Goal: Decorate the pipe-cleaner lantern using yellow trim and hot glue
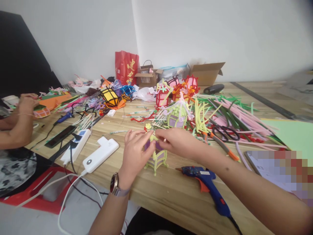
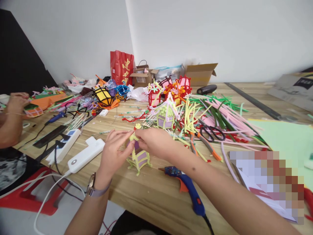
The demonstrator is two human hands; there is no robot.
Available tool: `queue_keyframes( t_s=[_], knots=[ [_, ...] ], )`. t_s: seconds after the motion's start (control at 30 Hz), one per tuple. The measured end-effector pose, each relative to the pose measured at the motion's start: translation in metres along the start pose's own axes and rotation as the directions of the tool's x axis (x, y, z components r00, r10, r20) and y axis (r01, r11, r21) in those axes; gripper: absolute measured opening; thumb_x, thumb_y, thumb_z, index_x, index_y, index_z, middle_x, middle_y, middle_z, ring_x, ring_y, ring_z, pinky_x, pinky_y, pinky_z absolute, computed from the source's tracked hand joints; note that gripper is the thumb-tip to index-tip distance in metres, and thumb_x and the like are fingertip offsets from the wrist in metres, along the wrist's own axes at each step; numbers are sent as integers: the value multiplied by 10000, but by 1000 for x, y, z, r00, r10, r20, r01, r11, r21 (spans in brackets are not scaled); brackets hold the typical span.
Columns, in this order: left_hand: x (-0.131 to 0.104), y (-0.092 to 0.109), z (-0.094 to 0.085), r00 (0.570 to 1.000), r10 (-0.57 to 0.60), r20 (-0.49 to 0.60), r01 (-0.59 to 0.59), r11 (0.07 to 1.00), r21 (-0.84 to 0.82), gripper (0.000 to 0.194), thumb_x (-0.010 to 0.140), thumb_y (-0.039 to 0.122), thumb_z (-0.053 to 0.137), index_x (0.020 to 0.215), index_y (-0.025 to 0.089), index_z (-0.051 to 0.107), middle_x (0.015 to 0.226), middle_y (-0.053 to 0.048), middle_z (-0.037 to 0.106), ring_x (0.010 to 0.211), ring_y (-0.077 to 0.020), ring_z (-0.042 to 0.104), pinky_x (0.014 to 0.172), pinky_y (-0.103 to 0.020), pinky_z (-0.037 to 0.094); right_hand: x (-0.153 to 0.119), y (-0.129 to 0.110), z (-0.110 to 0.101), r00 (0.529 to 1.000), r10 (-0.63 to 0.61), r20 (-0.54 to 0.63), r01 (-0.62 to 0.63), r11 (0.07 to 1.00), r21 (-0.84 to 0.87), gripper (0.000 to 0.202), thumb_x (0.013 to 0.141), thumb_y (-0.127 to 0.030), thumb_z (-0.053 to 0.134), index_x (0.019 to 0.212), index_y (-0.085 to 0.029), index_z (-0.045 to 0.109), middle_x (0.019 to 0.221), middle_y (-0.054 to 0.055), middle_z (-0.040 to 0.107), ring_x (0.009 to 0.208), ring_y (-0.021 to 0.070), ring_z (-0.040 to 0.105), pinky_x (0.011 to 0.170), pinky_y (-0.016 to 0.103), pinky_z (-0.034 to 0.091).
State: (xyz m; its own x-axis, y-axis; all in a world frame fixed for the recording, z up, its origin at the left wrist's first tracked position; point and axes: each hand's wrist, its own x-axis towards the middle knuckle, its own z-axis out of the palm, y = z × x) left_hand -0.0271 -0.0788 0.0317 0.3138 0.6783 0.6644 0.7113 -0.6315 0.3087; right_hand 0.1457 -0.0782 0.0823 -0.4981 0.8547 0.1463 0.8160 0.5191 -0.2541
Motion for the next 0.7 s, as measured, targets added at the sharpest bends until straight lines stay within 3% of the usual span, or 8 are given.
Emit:
queue_keyframes(
  t_s=[0.13, 0.27, 0.47, 0.57, 0.7],
  knots=[
    [1, -5, -4, 998, -8, 65, 18, 989, -147, 312, 896, 270, 475, 1155, 235, 645, 1047, -60, 710, 1034, -222, 575, 964, -435, 402, -1, 2, 0, 1000, -27, -2, 27, 1000, 10, 104, 832, -170, 510, 756, -167, 579, 665, 17, 603, 557, 107, 461, 524, 224, 219],
    [7, -12, -9, 983, -75, 167, 132, 924, -359, 319, 925, 304, 416, 1080, 240, 688, 1101, -47, 698, 1055, -210, 597, 930, -371, 451, -1, 5, 1, 1000, -26, 0, 26, 1000, 4, 103, 834, -157, 491, 771, -167, 572, 686, 21, 619, 571, 110, 477, 531, 220, 233],
    [21, -17, -8, 926, -189, 327, 341, 793, -506, 368, 887, 443, 453, 855, 200, 728, 822, -18, 720, 858, -218, 649, 742, -309, 503, 0, 6, 0, 1000, -9, 11, 9, 1000, 19, 96, 842, -173, 486, 808, -171, 576, 737, 30, 646, 599, 120, 517, 535, 219, 251],
    [29, -16, -7, 901, -180, 396, 391, 733, -556, 376, 862, 450, 483, 755, 167, 707, 713, -8, 689, 718, -191, 624, 639, -277, 475, 0, 7, 0, 1000, -12, 14, 12, 1000, 24, 109, 847, -170, 475, 793, -170, 570, 739, 32, 648, 603, 121, 528, 540, 218, 264],
    [37, -15, -7, 879, -193, 436, 447, 650, -615, 254, 808, 359, 565, 851, 152, 706, 841, -32, 715, 801, -181, 627, 726, -272, 467, 0, 9, 1, 1000, -16, 13, 16, 999, 28, 126, 855, -176, 460, 782, -167, 561, 733, 35, 643, 608, 121, 530, 549, 218, 282]
  ],
)
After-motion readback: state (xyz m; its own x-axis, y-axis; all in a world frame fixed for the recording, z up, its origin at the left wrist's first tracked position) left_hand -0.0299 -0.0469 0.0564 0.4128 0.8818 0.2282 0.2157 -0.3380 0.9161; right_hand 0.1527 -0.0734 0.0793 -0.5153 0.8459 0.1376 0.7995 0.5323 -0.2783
